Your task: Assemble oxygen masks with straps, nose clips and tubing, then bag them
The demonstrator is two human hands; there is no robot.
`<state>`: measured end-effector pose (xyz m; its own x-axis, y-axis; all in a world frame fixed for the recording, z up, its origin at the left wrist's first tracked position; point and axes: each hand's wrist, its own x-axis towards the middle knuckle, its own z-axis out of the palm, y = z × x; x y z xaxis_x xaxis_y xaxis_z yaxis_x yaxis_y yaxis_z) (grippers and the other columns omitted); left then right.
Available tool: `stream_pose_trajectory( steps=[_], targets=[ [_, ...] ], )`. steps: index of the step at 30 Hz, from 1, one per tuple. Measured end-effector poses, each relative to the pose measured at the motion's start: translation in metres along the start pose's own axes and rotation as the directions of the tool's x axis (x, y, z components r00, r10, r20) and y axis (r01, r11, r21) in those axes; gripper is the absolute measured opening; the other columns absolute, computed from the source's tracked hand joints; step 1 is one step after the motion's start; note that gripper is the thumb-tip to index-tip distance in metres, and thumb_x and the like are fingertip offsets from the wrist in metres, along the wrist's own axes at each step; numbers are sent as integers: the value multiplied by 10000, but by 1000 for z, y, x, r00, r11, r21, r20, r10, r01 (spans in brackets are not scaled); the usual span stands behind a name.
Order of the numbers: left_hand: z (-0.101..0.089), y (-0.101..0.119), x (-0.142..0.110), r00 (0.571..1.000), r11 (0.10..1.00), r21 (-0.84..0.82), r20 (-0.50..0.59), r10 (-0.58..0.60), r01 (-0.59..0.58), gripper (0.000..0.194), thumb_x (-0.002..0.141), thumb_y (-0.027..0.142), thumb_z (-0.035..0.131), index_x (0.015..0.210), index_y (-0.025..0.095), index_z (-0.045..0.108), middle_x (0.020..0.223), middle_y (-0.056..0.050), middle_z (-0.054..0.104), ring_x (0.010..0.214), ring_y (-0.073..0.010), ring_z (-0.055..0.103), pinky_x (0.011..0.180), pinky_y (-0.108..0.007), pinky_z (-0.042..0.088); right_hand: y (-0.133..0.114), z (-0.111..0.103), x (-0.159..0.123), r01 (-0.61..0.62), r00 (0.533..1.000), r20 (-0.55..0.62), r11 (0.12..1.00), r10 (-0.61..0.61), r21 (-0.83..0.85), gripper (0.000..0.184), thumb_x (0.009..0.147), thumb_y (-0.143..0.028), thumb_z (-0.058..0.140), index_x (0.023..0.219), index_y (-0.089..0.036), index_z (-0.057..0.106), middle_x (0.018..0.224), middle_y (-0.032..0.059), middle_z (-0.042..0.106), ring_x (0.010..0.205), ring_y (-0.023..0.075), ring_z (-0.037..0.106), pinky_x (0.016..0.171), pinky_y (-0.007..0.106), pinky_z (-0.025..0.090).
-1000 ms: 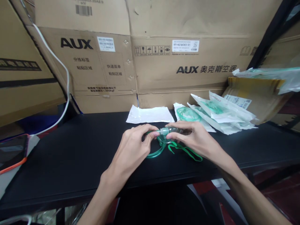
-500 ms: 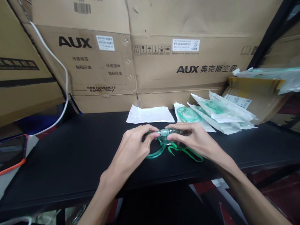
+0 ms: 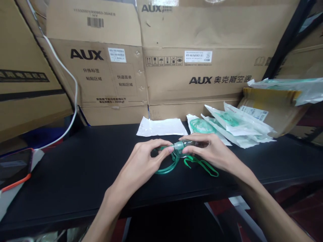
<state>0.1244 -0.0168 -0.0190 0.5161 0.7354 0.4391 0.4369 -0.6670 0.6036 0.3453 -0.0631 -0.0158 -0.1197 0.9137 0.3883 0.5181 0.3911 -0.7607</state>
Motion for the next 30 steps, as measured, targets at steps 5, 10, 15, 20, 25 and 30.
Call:
stream_pose_trajectory(
  steps=[5, 10, 15, 20, 25, 30],
  targets=[
    [-6, -2, -2, 992, 996, -1, 90, -88, 88, 219, 945, 485, 601, 998, 355, 769, 983, 92, 774, 902, -167, 703, 780, -245, 477, 2, 0, 0, 97, 995, -9, 992, -98, -79, 123, 842, -295, 755, 947, -267, 812, 1072, 14, 776, 991, 213, 705, 842, 304, 529],
    [-8, -8, -1, 998, 999, -4, 51, -45, 45, 233, 916, 459, 654, 1063, 330, 780, 990, 47, 773, 906, -183, 692, 813, -276, 473, 6, 4, 2, 169, 985, -25, 982, -172, -79, 118, 836, -271, 761, 940, -280, 815, 1070, 5, 778, 974, 206, 712, 859, 308, 534],
    [-3, -13, 1, 999, 997, -54, -11, 46, -47, 142, 909, 362, 694, 995, 314, 797, 925, 51, 765, 849, -154, 686, 780, -259, 473, 7, 7, 3, 169, 984, -38, 984, -172, -62, 105, 838, -280, 758, 926, -282, 814, 1084, 6, 773, 998, 207, 706, 884, 317, 526],
    [3, -14, 3, 993, 992, -68, -66, 99, -104, 95, 904, 296, 709, 914, 281, 802, 954, 40, 772, 873, -155, 698, 785, -254, 487, 9, 7, 4, 158, 986, -48, 987, -160, -39, 74, 834, -277, 760, 883, -276, 815, 1099, 8, 768, 1015, 204, 699, 896, 314, 512],
    [5, -13, 3, 977, 984, -27, -123, 174, -179, 111, 898, 242, 717, 966, 269, 801, 938, 31, 775, 846, -147, 701, 769, -255, 496, 8, 7, 5, 130, 991, -44, 992, -129, 8, 78, 832, -256, 750, 869, -262, 818, 1100, 18, 767, 1025, 201, 692, 912, 314, 503],
    [6, -12, 4, 959, 970, 42, -151, 242, -238, 152, 905, 197, 703, 1011, 252, 797, 914, 14, 768, 799, -147, 687, 742, -274, 497, 4, 6, 4, 102, 994, -29, 995, -102, 15, 96, 843, -290, 728, 861, -270, 821, 1122, 25, 761, 1042, 217, 686, 920, 335, 500]
  ],
)
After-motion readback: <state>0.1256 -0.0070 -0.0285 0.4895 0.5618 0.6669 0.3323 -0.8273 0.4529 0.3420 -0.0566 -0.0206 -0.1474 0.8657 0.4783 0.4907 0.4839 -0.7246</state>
